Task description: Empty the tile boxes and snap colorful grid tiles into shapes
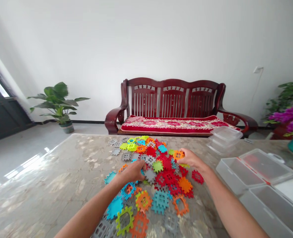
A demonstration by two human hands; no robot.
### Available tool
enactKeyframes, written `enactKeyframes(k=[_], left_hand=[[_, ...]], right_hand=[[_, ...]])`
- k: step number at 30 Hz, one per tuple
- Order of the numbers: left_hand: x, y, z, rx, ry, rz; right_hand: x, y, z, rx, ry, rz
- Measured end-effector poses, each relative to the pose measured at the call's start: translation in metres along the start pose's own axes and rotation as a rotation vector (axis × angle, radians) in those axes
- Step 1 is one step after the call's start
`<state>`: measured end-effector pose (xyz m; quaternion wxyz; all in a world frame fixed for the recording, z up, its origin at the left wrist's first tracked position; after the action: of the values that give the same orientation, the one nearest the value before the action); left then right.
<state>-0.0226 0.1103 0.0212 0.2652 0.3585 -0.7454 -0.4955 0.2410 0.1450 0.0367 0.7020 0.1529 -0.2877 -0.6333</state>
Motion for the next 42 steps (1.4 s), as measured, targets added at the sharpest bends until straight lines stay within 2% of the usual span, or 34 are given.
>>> enactKeyframes(k=[4,6,8,10,15,17,20,25,29,33,36,42], left_hand=[[-0.006,0.022,0.005,0.001,0.073,-0.124],[-0.002,0.033,0.006,-0.003,0.115,-0.198],[0.007,0.035,0.000,0.030,0.117,-0.228],[0.018,0.026,-0.015,0.088,0.083,-0.194],[0.040,-0.007,-0.064,0.023,0.033,-0.014],[0.040,-0.018,-0.080,-0.039,0.029,0.056],[0.034,-0.026,-0.093,-0.090,0.035,0.121],[0.027,-0.030,-0.092,-0.051,0.073,0.132],[0.027,-0.033,-0.085,0.046,0.097,0.060],[0.028,-0.036,-0.084,0.108,0.073,-0.040],[0.028,-0.037,-0.083,0.098,0.092,-0.066],[0.027,-0.033,-0.084,0.091,0.132,-0.079]], right_hand=[[0.000,-0.024,0.043,-0.254,0.063,0.159],[0.002,-0.029,0.050,-0.281,0.064,0.158],[0.008,-0.024,0.042,-0.176,0.038,0.084],[0.020,-0.018,0.024,0.013,0.013,0.021],[0.068,-0.027,-0.017,0.437,0.019,0.040],[0.081,-0.030,-0.027,0.530,-0.052,0.010],[0.090,-0.038,-0.028,0.574,-0.116,-0.024],[0.083,-0.041,-0.025,0.484,-0.133,-0.077],[0.074,-0.039,-0.034,0.315,-0.152,-0.097],[0.068,-0.048,-0.035,0.099,-0.125,-0.026],[0.064,-0.055,-0.031,-0.035,-0.100,0.028],[0.060,-0.059,-0.030,-0.094,-0.125,0.037]])
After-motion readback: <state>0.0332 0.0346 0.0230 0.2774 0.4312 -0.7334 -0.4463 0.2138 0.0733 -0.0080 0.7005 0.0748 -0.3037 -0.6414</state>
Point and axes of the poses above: each hand's wrist, its own x-axis away from the middle knuckle, its own y-axis out of the back of the hand, z = x × y, the point moved 10 cm from there along -x, towards the middle knuckle, and after that the axes turned 11 degrees about -y, right-handed, at the moved point
